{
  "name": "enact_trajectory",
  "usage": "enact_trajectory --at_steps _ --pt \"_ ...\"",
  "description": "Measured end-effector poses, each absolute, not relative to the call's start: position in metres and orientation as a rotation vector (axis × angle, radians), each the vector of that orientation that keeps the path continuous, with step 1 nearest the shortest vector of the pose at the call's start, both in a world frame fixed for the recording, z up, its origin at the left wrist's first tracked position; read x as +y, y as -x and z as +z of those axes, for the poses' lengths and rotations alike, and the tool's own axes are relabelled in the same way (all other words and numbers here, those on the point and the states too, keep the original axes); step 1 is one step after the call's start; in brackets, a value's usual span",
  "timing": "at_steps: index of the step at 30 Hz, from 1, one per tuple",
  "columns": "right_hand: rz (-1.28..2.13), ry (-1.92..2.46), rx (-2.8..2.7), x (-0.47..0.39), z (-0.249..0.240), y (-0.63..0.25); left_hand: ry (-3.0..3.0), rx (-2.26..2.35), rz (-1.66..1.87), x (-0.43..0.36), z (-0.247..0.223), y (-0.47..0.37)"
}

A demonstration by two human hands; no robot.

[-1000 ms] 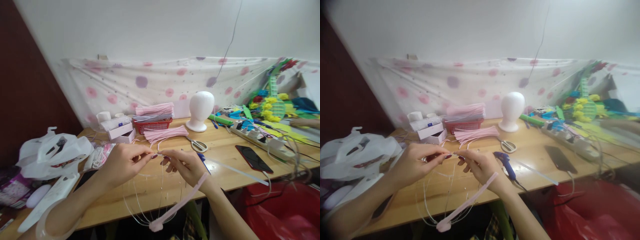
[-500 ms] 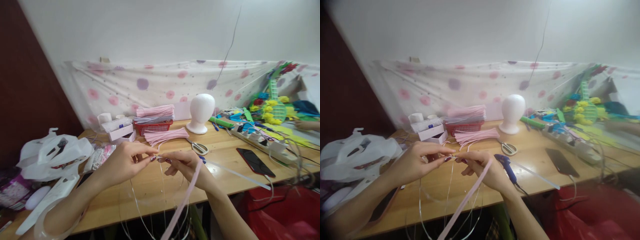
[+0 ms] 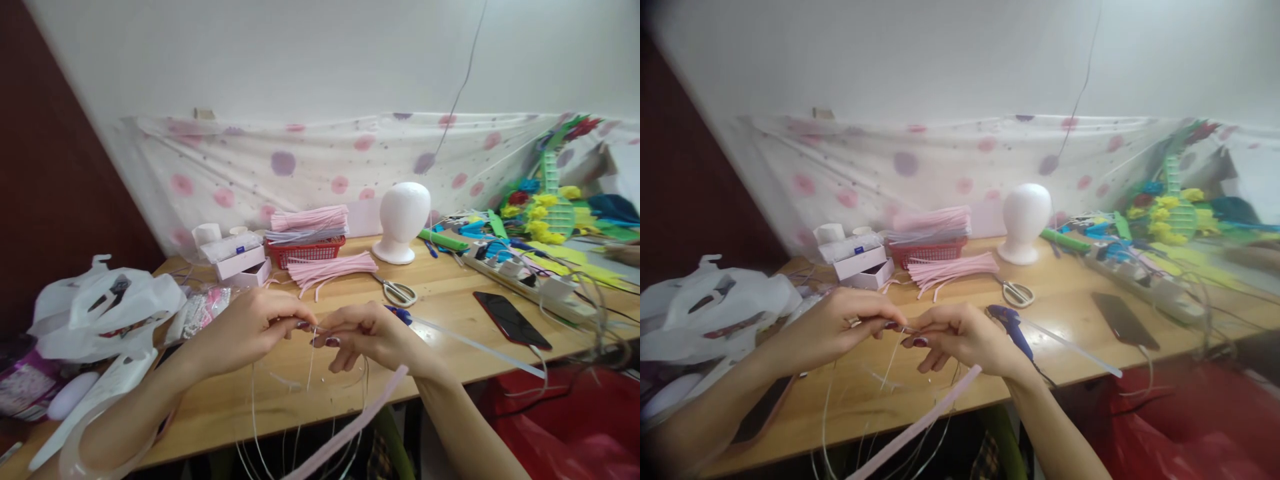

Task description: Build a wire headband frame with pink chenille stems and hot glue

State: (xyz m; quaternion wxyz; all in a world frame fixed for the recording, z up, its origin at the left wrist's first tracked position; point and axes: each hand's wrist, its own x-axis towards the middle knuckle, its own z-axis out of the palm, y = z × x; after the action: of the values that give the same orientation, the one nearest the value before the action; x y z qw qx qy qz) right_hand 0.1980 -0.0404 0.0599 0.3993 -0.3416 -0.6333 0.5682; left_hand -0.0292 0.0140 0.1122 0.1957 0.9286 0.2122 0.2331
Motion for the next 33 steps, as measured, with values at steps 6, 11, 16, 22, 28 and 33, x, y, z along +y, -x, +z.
enact_trajectory --at_steps 6,11,16,22,28,33 --pt "1.662 0.712 -1.619 -0.033 0.054 -0.212 -2.630 0.564 0.736 0.021 0.114 0.035" --pt "1.652 0.830 -1.617 -0.025 0.050 -0.214 -2.672 0.572 0.751 0.023 0.110 0.036" --pt "1.565 0.866 -1.471 -0.020 0.042 -0.215 -2.446 0.880 0.802 0.033 0.103 0.039" --pt "1.572 0.777 -1.287 -0.009 0.030 -0.217 -1.951 0.985 0.507 0.054 0.095 0.040" --pt "1.595 0.728 -1.136 -0.001 0.031 -0.212 -1.829 0.965 0.532 0.067 0.086 0.036" --pt "1.664 0.614 -0.866 0.007 0.030 -0.217 -1.638 0.974 0.711 0.078 0.072 0.032"
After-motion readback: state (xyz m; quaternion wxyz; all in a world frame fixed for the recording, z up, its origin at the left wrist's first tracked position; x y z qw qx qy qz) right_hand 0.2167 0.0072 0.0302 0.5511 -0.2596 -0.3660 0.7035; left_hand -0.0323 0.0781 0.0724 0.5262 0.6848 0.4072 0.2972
